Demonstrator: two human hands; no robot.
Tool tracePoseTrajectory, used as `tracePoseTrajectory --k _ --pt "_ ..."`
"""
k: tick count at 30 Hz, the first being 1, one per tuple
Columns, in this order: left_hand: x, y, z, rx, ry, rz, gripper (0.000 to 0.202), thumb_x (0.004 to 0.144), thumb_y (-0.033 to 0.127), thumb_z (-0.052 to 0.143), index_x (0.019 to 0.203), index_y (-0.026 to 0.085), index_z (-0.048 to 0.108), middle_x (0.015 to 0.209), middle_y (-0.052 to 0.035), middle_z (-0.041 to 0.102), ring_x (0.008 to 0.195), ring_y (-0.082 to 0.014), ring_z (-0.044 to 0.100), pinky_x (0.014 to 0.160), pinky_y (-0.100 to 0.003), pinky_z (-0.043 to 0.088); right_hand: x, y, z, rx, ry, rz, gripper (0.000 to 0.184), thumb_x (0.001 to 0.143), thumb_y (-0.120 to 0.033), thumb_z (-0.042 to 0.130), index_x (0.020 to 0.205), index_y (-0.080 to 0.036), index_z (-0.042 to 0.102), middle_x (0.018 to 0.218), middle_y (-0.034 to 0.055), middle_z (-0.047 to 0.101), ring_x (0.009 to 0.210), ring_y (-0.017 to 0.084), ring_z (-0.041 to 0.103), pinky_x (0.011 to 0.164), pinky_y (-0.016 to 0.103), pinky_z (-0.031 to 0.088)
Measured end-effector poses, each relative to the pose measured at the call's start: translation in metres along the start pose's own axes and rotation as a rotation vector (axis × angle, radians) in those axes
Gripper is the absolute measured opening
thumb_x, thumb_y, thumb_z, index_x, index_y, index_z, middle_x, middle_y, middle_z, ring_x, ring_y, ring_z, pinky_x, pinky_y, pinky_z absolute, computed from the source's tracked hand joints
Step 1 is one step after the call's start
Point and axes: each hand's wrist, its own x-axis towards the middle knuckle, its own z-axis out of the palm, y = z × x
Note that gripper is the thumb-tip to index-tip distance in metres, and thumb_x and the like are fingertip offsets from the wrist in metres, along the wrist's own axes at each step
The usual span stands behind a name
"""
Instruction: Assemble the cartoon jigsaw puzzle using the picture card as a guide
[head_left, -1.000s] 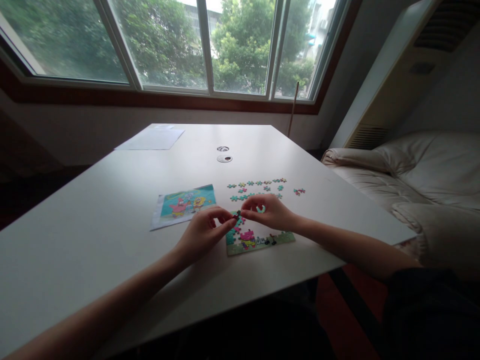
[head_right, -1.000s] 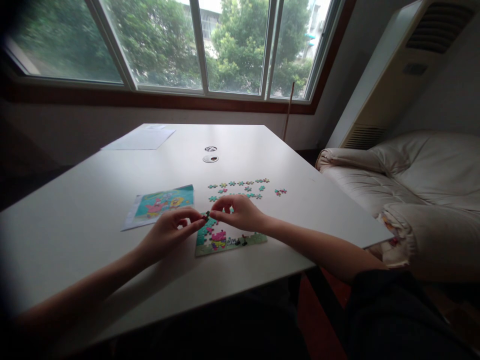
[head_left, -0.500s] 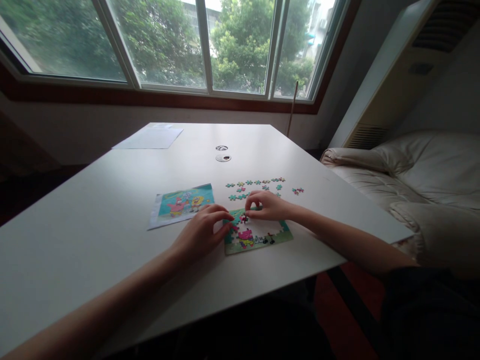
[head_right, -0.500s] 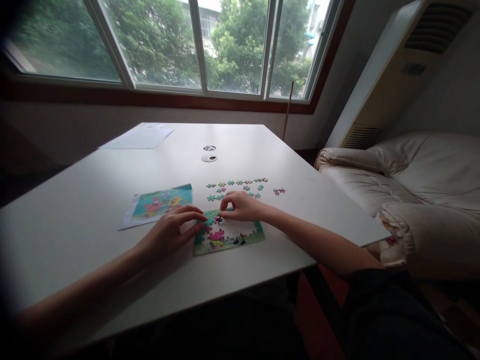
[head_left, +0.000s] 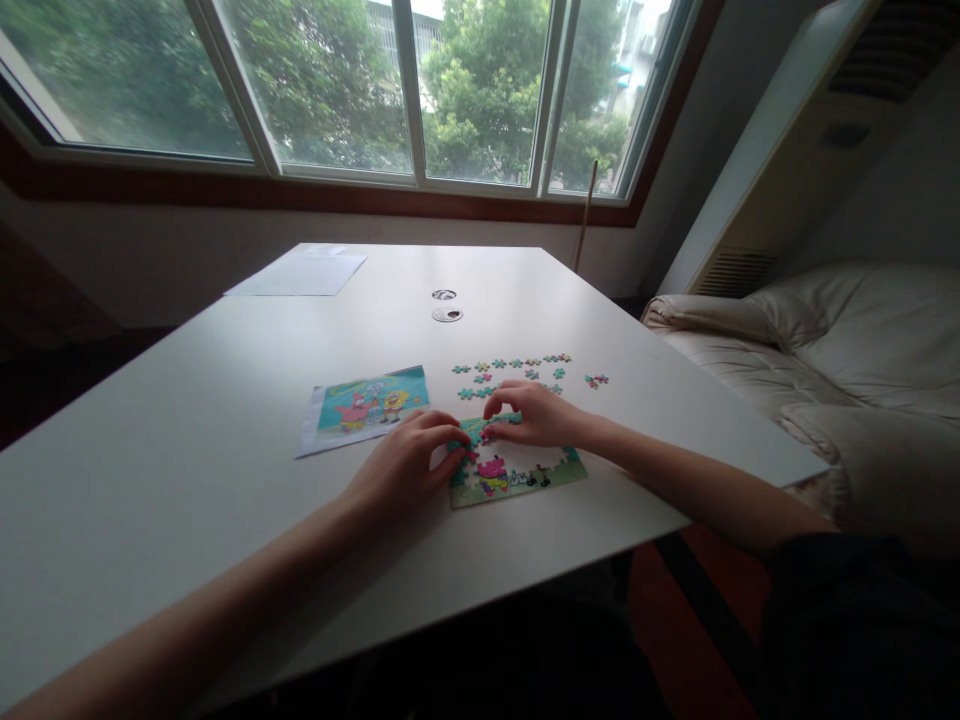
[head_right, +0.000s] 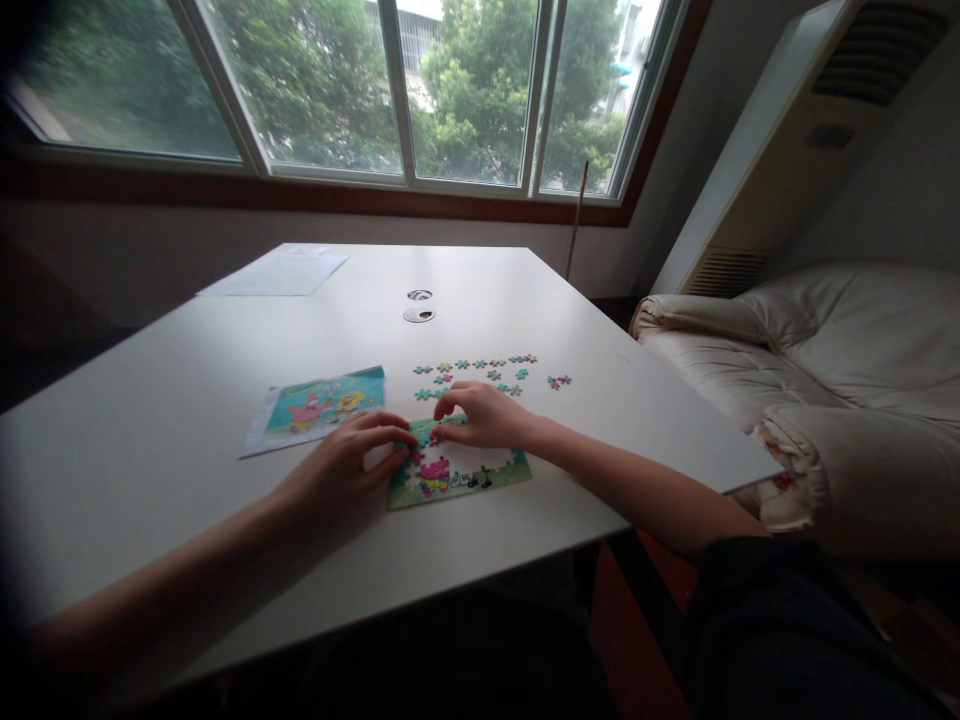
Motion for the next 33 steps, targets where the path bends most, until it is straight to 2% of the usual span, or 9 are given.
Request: tracePoseTrajectory --k 3,17,33 --pt "0.0001 0.0010 -0.0004 0.001 0.007 -0.007 0.017 0.081 0.021 0.052 0.088 0.022 0.067 0.095 -0.0050 0.062 0.089 -0.0200 0.057 0.082 -0.035 0.045 -0.0008 -0.0011 0.0006 -0.015 -0.024 -0.001 0.023 0.075 -0.037 0.063 0.083 -0.016 0.064 0.083 0.0046 0.061 0.077 0.015 0.055 0.073 0.027 0.042" --pt "-0.0006 0.0000 -0.0004 0.022 0.003 0.012 0.017 0.081 0.020 0.052 0.089 0.022 0.067 0.095 -0.0055 0.062 0.089 -0.0204 0.056 0.082 -0.035 0.044 -0.0027 -0.0044 -0.0053 0.049 -0.079 -0.025 0.021 0.075 -0.034 0.065 0.086 -0.017 0.068 0.083 0.0047 0.062 0.076 0.014 0.057 0.073 0.026 0.043" --pt "-0.0003 0.0003 -0.0006 0.013 0.006 0.014 0.018 0.080 0.019 0.052 0.089 0.022 0.067 0.093 -0.0059 0.063 0.087 -0.0205 0.057 0.081 -0.035 0.045 -0.0043 -0.0058 -0.0023 0.074 -0.060 -0.003 0.018 0.074 -0.033 0.065 0.084 -0.018 0.070 0.082 0.0046 0.063 0.075 0.013 0.058 0.072 0.025 0.044"
